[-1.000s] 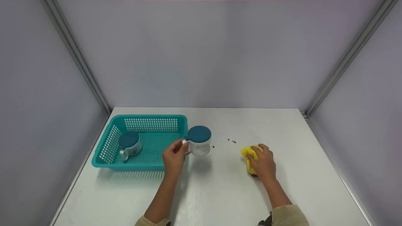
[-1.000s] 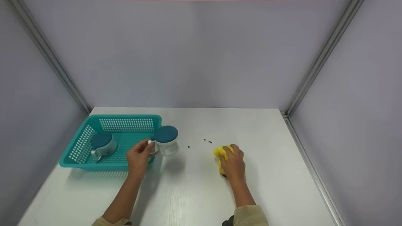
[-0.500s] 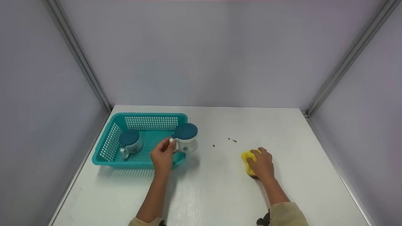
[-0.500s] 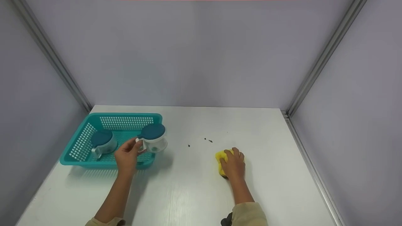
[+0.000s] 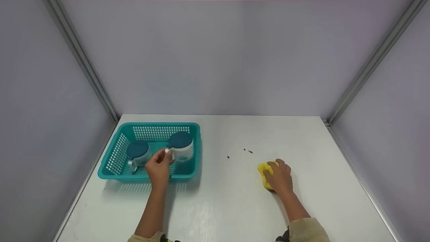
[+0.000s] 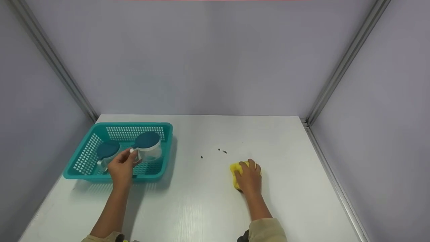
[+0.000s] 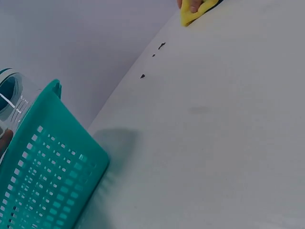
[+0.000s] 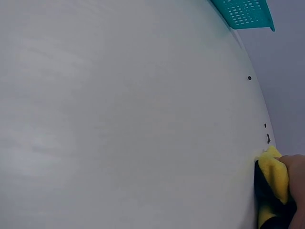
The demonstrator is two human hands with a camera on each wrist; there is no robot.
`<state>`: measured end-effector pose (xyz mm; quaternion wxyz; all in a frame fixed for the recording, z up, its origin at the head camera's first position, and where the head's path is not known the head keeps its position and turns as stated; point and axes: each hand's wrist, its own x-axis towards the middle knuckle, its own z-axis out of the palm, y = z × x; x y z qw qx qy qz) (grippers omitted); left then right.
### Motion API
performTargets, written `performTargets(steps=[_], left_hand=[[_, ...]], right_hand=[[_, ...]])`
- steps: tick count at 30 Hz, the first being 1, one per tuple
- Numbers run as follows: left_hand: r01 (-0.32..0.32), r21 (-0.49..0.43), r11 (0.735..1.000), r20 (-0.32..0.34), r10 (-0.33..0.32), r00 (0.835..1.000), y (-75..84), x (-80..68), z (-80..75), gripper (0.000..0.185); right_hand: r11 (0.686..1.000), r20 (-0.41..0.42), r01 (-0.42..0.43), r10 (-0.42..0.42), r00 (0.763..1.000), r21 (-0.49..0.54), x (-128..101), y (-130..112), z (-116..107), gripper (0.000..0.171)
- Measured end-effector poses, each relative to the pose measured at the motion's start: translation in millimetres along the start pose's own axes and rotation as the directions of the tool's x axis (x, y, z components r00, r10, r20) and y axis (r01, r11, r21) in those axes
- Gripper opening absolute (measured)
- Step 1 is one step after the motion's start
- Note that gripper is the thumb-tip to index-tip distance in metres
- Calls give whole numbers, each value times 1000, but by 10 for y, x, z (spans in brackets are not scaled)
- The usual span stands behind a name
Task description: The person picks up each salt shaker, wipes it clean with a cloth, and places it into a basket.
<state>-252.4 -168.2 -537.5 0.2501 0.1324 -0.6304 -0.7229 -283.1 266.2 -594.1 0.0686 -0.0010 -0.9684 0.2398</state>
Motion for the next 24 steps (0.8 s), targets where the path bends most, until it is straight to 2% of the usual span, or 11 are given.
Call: performTargets(steps=[6,17,21,24], left_hand=[[1,100,995,-9,0,1000,-13,123,-20,34],[-3,264,965,8,1,1000,-27,387,-77,28],[5,335,942,50,-23,999,-25,472,-95,28],[26,377,926,94,-66,993,-36,515,-126,30]], right_hand=[[1000,-10,1,-1,1000,-9,-5,18,19,46],[999,-33,-2,0,999,-47,-21,29,53,44],[999,-34,-8,6,999,-48,-8,36,53,44],[998,-27,-11,9,1000,-56,-10,35,54,45]])
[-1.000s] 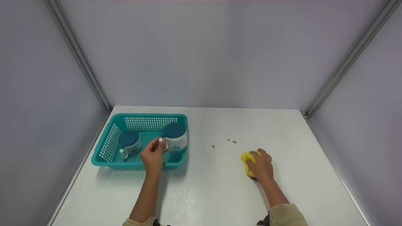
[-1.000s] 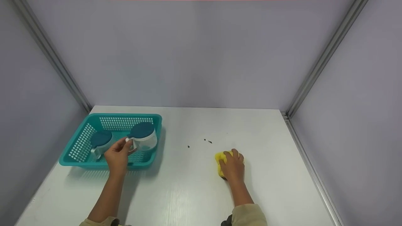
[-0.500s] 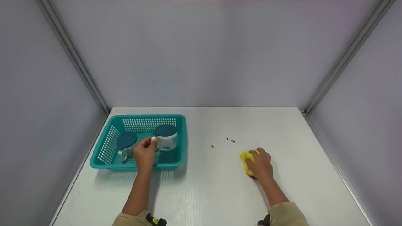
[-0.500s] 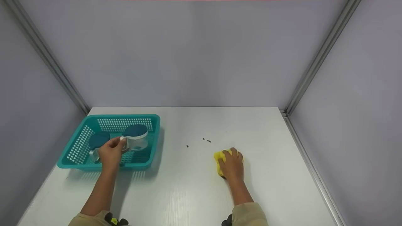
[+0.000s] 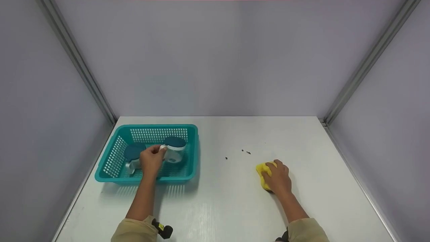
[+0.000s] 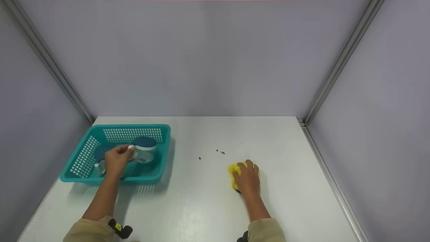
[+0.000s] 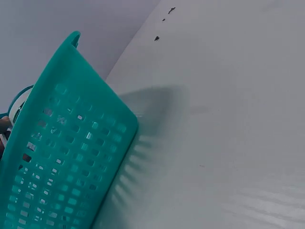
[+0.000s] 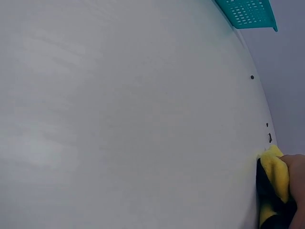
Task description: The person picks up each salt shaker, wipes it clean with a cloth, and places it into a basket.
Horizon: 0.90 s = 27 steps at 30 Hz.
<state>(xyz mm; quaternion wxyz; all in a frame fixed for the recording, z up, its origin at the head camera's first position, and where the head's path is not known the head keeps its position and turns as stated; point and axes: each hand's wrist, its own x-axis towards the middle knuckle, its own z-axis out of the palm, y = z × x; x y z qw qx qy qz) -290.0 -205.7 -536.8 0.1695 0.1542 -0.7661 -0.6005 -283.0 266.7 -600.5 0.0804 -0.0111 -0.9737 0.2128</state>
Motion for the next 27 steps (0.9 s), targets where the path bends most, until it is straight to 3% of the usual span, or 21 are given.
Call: performTargets(steps=[6,16,23,27], left_hand=[[56,51,997,53,-59,997,-31,55,4,33],[68,155,985,78,-81,994,-39,130,39,33],[25,238,971,114,-54,992,-18,108,-1,32],[-35,358,933,150,-21,988,26,70,-52,31]], right_hand=[[1000,8,3,-3,1000,-9,-13,10,13,46],[1000,16,-6,7,1000,-30,-15,-20,-27,47],[1000,16,5,-5,1000,-21,-24,-15,-14,47],[1000,14,2,-2,1000,-11,-24,-5,-27,46]])
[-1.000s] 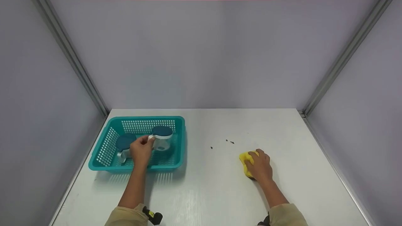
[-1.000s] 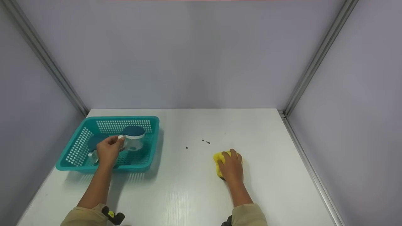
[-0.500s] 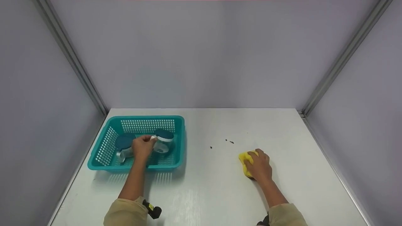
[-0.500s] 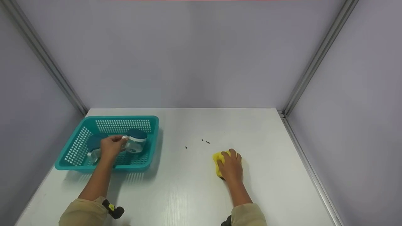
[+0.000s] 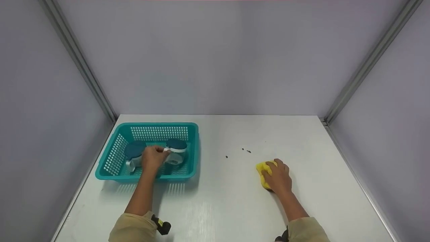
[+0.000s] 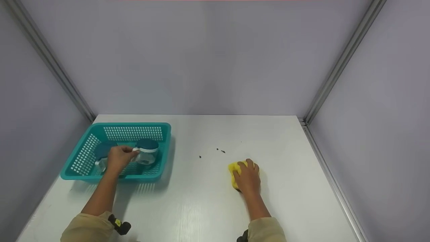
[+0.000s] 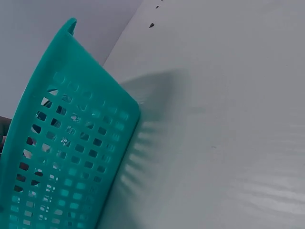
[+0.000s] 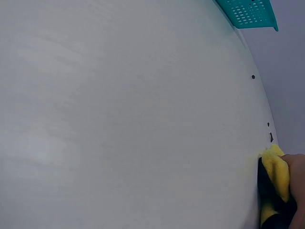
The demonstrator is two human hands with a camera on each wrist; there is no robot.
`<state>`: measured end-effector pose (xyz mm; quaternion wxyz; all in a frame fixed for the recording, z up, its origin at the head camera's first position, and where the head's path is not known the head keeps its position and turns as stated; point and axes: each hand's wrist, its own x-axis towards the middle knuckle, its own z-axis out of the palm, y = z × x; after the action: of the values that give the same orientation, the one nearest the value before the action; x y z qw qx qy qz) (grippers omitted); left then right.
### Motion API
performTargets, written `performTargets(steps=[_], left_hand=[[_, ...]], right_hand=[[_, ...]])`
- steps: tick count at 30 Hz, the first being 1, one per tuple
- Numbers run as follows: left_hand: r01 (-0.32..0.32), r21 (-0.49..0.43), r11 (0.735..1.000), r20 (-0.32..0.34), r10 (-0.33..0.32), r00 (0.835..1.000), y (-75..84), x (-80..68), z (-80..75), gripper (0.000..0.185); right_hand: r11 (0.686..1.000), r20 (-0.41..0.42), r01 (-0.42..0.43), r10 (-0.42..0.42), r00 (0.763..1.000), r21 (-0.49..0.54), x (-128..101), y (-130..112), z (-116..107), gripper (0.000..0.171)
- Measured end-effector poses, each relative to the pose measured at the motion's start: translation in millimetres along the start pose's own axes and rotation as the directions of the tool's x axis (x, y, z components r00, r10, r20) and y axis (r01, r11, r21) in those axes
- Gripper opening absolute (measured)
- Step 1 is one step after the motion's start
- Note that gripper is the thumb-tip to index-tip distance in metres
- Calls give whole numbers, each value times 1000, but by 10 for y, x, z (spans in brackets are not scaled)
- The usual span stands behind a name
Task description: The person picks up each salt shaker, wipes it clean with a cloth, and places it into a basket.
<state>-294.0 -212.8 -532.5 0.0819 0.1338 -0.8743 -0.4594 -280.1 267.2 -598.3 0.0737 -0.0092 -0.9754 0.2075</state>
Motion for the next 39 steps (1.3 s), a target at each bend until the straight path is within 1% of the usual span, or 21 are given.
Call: performTargets(steps=[4,5,7,10,13,18,24,28,31,34,36,39], left_hand=[[-45,137,989,43,40,998,1,-31,-53,21],[-53,170,984,53,45,998,-3,-35,-63,22],[-66,217,974,76,51,996,-13,-39,-80,32],[-69,268,961,110,41,993,-28,-37,-98,48],[-72,290,954,143,31,989,-53,-24,-106,53],[-73,321,944,180,15,984,-120,-18,-114,53],[-67,361,930,193,-4,981,-146,-37,-138,53],[-54,390,919,195,-24,981,-131,-52,-149,53],[-50,395,917,202,-33,979,-102,-74,-151,52],[-57,389,920,217,-32,976,-65,-91,-154,48],[-73,380,922,231,-19,973,-57,-96,-163,43],[-115,362,925,239,27,971,-58,-106,-179,27]], right_hand=[[1000,7,-15,15,1000,11,-7,10,-31,47],[1000,9,-19,19,1000,14,-8,10,-36,47],[1000,15,-26,26,1000,16,-4,13,-41,47],[1000,21,-27,27,999,5,12,16,-37,48],[1000,19,-23,23,1000,1,31,18,-22,48],[1000,9,-14,14,1000,-4,45,13,24,48],[1000,-12,7,-7,1000,-1,58,-7,65,47],[1000,-3,21,-21,1000,9,69,-12,57,47],[999,3,35,-35,999,21,74,-2,38,48],[997,-1,53,-53,999,54,75,23,13,48],[995,-4,61,-61,998,79,76,34,-3,49],[995,-5,65,-65,998,80,65,41,-41,53]])
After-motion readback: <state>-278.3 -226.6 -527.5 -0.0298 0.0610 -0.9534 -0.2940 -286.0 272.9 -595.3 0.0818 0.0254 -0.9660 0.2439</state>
